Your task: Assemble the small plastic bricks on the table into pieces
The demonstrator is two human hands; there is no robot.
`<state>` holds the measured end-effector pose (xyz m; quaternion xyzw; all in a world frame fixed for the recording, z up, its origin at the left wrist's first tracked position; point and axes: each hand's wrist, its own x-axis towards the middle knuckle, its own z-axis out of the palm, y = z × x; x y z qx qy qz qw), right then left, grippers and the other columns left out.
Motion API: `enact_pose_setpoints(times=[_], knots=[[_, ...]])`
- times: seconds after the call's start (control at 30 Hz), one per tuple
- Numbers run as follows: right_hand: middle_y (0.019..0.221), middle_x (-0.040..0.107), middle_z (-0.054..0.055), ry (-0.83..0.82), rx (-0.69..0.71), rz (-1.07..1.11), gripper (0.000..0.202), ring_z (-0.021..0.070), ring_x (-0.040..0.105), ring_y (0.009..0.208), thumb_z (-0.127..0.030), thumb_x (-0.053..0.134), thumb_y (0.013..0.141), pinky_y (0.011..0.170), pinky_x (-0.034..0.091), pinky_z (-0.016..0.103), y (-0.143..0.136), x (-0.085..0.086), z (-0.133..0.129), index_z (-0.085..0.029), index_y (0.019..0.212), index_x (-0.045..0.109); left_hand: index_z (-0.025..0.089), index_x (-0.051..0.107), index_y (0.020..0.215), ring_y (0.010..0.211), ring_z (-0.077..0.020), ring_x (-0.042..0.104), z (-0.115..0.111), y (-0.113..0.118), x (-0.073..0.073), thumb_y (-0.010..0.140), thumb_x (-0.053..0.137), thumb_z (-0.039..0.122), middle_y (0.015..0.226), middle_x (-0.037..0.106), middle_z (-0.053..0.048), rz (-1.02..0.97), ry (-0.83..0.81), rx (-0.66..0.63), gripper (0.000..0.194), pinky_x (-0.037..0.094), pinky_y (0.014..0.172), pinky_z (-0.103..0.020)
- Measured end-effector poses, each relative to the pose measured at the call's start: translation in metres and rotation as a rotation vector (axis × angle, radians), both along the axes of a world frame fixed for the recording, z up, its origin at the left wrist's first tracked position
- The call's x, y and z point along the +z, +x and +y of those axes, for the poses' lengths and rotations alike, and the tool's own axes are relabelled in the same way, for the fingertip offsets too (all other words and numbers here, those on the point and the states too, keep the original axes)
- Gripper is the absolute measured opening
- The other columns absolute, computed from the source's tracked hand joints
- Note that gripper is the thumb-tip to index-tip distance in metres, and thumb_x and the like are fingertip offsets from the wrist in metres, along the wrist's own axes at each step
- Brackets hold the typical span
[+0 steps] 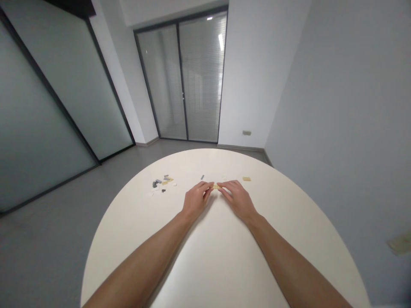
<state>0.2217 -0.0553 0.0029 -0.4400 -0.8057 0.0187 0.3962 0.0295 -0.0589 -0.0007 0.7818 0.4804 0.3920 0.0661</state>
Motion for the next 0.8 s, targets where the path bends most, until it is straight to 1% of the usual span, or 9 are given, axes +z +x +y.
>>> enact_pose_setpoints(times=[0.17, 0.5, 0.8], knots=[[0.110, 0.073, 0.004, 0.018, 0.000, -0.011, 0.024, 0.0234, 0.060, 0.105, -0.033, 0.054, 0.098, 0.095, 0.050, 0.040, 0.0006, -0.0004, 0.0012, -0.024, 0.114, 0.070, 0.028, 0.067, 0.120, 0.099, -0.0159, 0.068, 0.0007, -0.0002, -0.0001, 0.099, 0.050, 0.031, 0.111, 0.071, -0.001, 0.007, 0.015, 0.007, 0.027, 0.052, 0.081, -0.024], [0.110, 0.074, 0.005, 0.022, -0.020, -0.008, 0.028, 0.0231, 0.061, 0.104, -0.036, 0.051, 0.099, 0.094, 0.051, 0.041, -0.0001, 0.0008, -0.0005, -0.025, 0.116, 0.071, 0.028, 0.066, 0.123, 0.101, -0.0161, 0.067, 0.0000, 0.0008, 0.0014, 0.100, 0.048, 0.032, 0.112, 0.071, -0.001, 0.012, 0.004, 0.005, 0.030, 0.052, 0.084, -0.025], [0.108, 0.074, 0.004, 0.022, -0.013, -0.002, 0.029, 0.0234, 0.061, 0.103, -0.037, 0.050, 0.099, 0.093, 0.051, 0.042, -0.0007, 0.0043, -0.0029, -0.027, 0.116, 0.071, 0.029, 0.068, 0.119, 0.100, -0.0156, 0.068, -0.0015, 0.0008, 0.0031, 0.100, 0.048, 0.033, 0.109, 0.072, -0.001, 0.003, 0.014, 0.005, 0.028, 0.052, 0.085, -0.024]])
